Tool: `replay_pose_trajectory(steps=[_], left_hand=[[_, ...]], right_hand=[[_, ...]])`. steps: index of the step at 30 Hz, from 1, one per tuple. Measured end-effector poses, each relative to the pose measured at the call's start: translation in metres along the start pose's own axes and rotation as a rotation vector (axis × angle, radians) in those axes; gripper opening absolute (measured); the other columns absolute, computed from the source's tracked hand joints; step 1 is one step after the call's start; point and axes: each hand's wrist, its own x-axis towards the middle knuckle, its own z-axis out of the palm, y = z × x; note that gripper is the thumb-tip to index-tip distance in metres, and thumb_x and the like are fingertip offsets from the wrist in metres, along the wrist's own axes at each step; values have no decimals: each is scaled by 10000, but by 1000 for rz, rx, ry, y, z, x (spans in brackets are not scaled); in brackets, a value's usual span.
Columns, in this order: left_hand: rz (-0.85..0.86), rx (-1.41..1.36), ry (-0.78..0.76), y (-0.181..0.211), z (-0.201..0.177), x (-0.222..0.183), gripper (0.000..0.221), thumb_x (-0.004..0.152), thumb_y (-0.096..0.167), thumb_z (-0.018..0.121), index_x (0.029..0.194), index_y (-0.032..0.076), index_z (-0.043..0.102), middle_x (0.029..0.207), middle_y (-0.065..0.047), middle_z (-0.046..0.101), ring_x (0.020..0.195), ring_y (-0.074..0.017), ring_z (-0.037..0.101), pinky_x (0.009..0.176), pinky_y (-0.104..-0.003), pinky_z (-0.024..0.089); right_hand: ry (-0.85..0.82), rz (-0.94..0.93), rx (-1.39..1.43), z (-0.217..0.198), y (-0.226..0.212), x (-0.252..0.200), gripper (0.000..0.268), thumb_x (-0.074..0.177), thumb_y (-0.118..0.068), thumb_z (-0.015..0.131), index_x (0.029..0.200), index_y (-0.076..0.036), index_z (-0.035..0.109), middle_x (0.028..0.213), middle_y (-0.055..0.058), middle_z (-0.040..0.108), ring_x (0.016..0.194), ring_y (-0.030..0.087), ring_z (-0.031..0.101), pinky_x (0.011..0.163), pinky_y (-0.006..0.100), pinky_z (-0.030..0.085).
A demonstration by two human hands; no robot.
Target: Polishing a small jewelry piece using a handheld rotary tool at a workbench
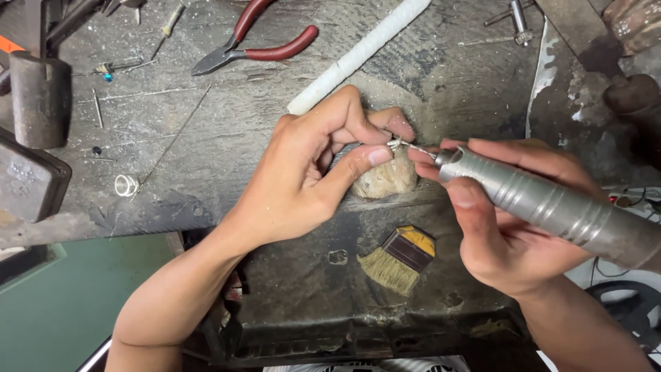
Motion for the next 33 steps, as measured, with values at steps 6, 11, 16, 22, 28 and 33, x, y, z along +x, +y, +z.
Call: replay_pose_trajectory(steps=[6, 11, 16, 22, 28, 33], left_hand=[[107, 38, -25, -2, -1, 0, 195, 1067, 105, 521, 901, 113, 418, 704, -60, 608, 1259, -261, 729, 554, -216, 298], [114, 66, -38, 0, -3, 2, 170, 1032, 90, 533, 911, 126, 418, 1103, -138, 778, 876, -169, 508, 612, -250, 381], [79, 42, -58, 2, -5, 2, 211, 1035, 71, 558, 899, 117, 404, 1051, -115, 783, 1285, -278, 691, 681, -242, 464], [92, 10, -61, 1, -5, 3, 194, 1033, 63, 562, 909, 104, 418, 1079, -136, 755, 1286, -314, 685, 928, -339, 573], [99, 23, -65, 1, -6, 2, 193, 1040, 79, 560, 914, 108, 417, 1042, -123, 761, 1289, -313, 686, 877, -322, 564], [89, 15, -61, 2, -5, 3, 182, 1033, 66, 563, 917, 101, 427, 1059, -126, 758, 1289, -307, 690, 913, -316, 546]], right_hand=[[-37, 71, -21, -1, -11, 6, 261, 953, 154, 671, 1157, 183, 512, 1091, 330, 673, 994, 449, 807, 898, 453, 742], [-49, 42, -115, 0, -19, 11, 260, 950, 121, 703, 1133, 213, 544, 1047, 360, 670, 949, 438, 798, 849, 437, 715], [-59, 17, -138, 0, -19, 13, 249, 942, 130, 721, 1112, 222, 563, 1052, 367, 684, 928, 444, 803, 804, 406, 695], [-30, 88, -25, 3, -17, 11, 265, 982, 131, 645, 1166, 225, 479, 1060, 388, 644, 953, 486, 791, 871, 460, 713], [-50, 98, -47, 2, -17, 12, 242, 993, 114, 655, 1153, 211, 502, 1037, 371, 660, 950, 479, 801, 840, 432, 706], [-30, 66, -58, 2, -14, 11, 237, 993, 115, 661, 1148, 215, 513, 1039, 370, 636, 955, 495, 797, 847, 466, 725]])
